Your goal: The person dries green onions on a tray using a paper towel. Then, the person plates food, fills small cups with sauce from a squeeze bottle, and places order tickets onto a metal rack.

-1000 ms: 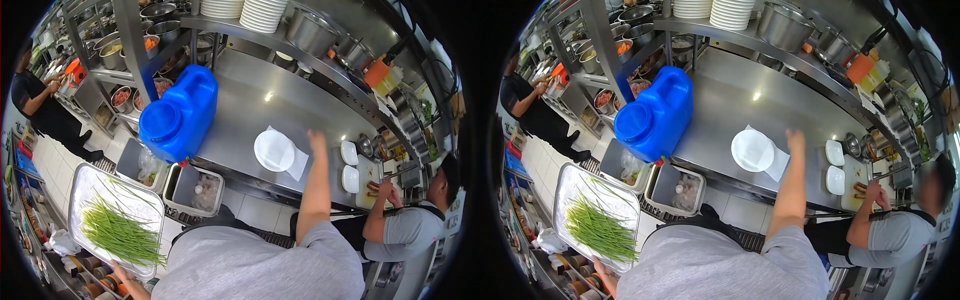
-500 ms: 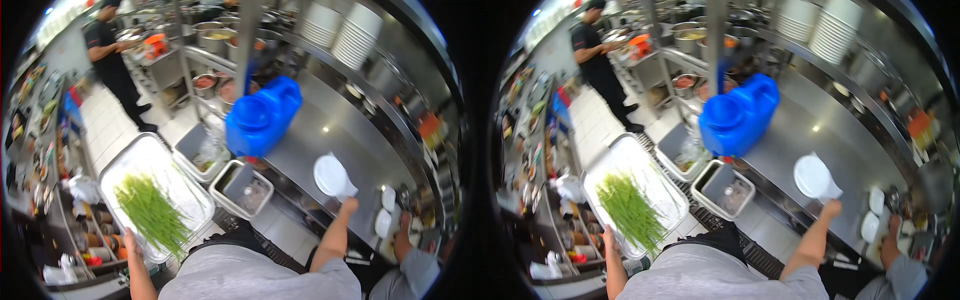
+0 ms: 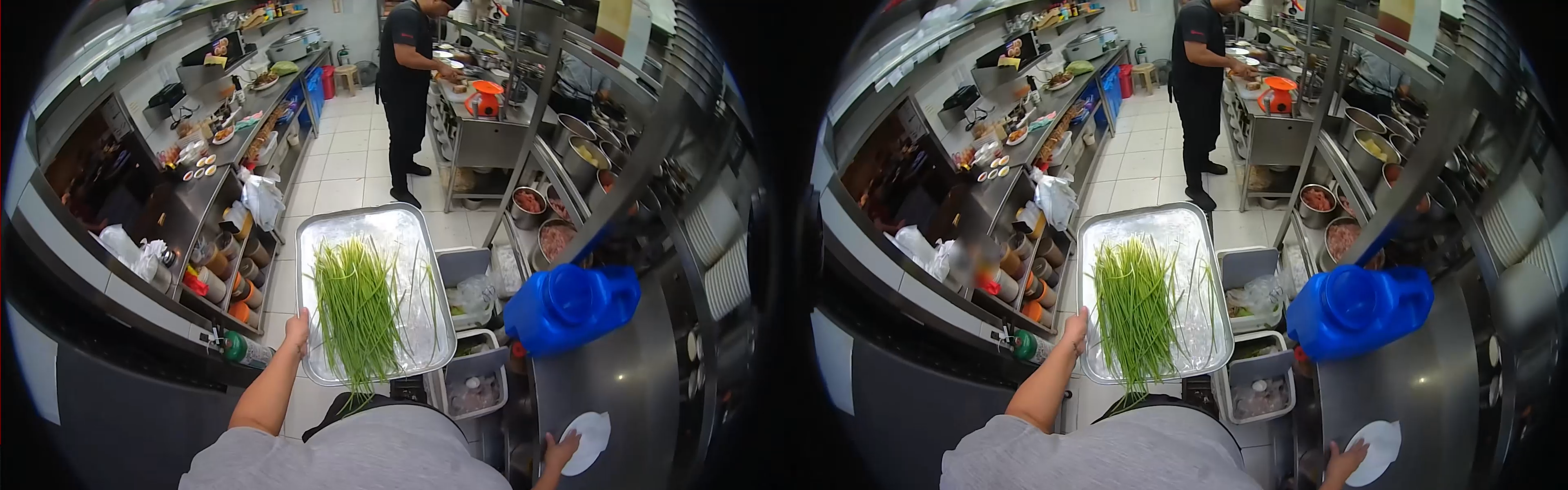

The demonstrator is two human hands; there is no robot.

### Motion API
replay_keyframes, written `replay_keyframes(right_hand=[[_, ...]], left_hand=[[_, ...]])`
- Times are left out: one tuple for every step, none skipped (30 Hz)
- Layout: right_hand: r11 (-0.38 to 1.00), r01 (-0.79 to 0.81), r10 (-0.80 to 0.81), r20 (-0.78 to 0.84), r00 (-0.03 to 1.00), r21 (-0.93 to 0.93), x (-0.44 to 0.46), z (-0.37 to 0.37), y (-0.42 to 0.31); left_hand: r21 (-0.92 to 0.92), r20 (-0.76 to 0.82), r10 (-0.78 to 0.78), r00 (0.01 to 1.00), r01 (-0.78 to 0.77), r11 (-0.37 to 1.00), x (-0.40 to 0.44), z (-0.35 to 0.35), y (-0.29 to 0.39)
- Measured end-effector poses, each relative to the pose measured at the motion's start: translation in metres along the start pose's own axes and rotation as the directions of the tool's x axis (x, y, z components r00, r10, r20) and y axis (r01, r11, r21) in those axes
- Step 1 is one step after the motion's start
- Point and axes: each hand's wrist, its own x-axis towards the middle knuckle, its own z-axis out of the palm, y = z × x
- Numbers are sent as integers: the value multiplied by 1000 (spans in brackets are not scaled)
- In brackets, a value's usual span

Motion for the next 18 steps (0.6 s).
replay_keyframes(right_hand=[[1000, 8, -8, -3, 1000, -1, 0, 0, -1], [996, -68, 65, 46, 997, 52, -3, -4, -2], [983, -155, 145, 99, 984, 99, -8, -7, -3], [981, -171, 162, 97, 982, 94, -13, -12, -6], [984, -174, 169, 96, 981, 41, -16, -19, -13], [985, -174, 175, 93, 980, -12, -15, -24, -17], [983, -184, 184, 91, 979, -16, -11, -21, -8], [985, -166, 168, 47, 985, -37, -7, -15, 7], [988, -147, 147, 6, 989, -57, 2, -15, 15], [972, -224, 223, -16, 975, -75, 18, -14, 27], [947, -306, 303, -39, 952, -94, 25, -16, 36], [937, -336, 326, -111, 939, -90, 32, -42, 25], [925, -369, 350, -184, 919, -86, 38, -69, 10], [945, -324, 317, -323, 892, 33, 43, -65, 25], [957, -253, 290, -460, 839, 142, 53, -64, 40], [955, -265, 297, -468, 832, 135, 58, -74, 41], [896, -386, 442, -510, 738, 217, 63, -87, 40], [818, -486, 571, -537, 621, 309, 75, -98, 37]], left_hand=[[-36, 8, 13, 1000, -13, 999, 4, 2, -7], [-37, 8, 12, 1000, -11, 999, 8, 0, -13], [-10, -4, -18, 1000, 18, 1000, 7, 3, -12], [19, -10, -47, 999, 48, 999, 7, 7, -12], [-88, 63, -62, 996, 67, 994, 9, 9, -14], [-82, 79, -62, 995, 69, 994, 14, 14, -14], [-55, 82, -76, 994, 81, 995, 19, 15, -14], [-29, 79, -92, 993, 95, 995, 21, 16, -10], [-101, 93, -114, 989, 123, 987, 28, 18, -10], [-95, 96, -116, 989, 126, 988, 39, 20, -11], [-73, 72, -107, 992, 112, 991, 51, 22, -10], [-47, 55, -97, 994, 99, 994, 65, 24, -9], [-33, 73, -97, 993, 100, 994, 81, 26, -6], [-21, 83, -97, 992, 99, 995, 97, 27, -2], [-13, 91, -95, 991, 97, 995, 111, 27, 3], [-11, 108, -97, 989, 99, 995, 125, 27, 11], [-3, 106, -94, 990, 95, 995, 139, 28, 18], [1, 101, -89, 991, 90, 996, 155, 29, 28]])
